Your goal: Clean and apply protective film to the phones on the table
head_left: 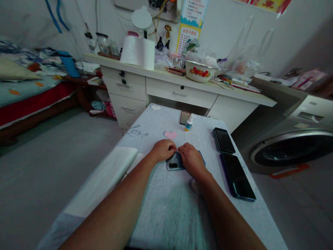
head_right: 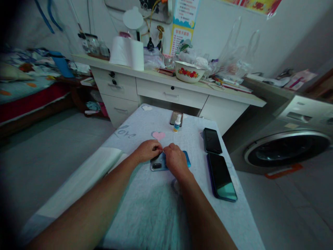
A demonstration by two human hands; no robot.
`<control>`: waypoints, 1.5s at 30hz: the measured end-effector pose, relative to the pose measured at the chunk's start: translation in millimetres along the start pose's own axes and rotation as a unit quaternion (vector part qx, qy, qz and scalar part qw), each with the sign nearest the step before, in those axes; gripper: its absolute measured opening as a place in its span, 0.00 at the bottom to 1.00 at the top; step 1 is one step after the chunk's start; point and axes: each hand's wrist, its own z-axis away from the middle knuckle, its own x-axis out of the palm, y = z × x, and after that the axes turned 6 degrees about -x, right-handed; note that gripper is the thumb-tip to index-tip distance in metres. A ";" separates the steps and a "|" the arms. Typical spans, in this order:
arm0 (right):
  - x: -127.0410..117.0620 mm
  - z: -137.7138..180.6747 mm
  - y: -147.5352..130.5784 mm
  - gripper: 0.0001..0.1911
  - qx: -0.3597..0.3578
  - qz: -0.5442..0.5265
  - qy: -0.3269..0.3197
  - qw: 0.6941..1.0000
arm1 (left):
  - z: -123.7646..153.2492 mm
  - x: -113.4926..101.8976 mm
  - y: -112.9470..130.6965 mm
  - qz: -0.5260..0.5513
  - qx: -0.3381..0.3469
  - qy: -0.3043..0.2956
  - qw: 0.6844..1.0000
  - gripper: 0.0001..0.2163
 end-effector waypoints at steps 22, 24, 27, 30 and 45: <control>-3.8 5.3 23.6 0.14 0.074 0.035 0.006 0.997 | 0.9 -0.2 0.6 0.016 -0.002 -0.007 1.000 0.09; -2.9 3.5 17.4 0.14 0.054 0.027 0.007 0.998 | 0.8 -0.3 0.9 0.013 -0.003 -0.006 1.000 0.08; -1.2 1.6 8.7 0.14 0.028 0.015 0.011 0.999 | 0.1 0.5 0.3 0.006 -0.002 -0.005 1.000 0.08; 1.5 0.0 2.0 0.14 0.006 0.011 0.007 1.000 | -1.3 2.3 -1.5 0.000 0.001 -0.006 1.000 0.08; -3.8 2.1 10.7 0.14 0.033 0.003 0.010 0.999 | 0.4 0.5 0.2 0.019 0.001 -0.018 1.000 0.09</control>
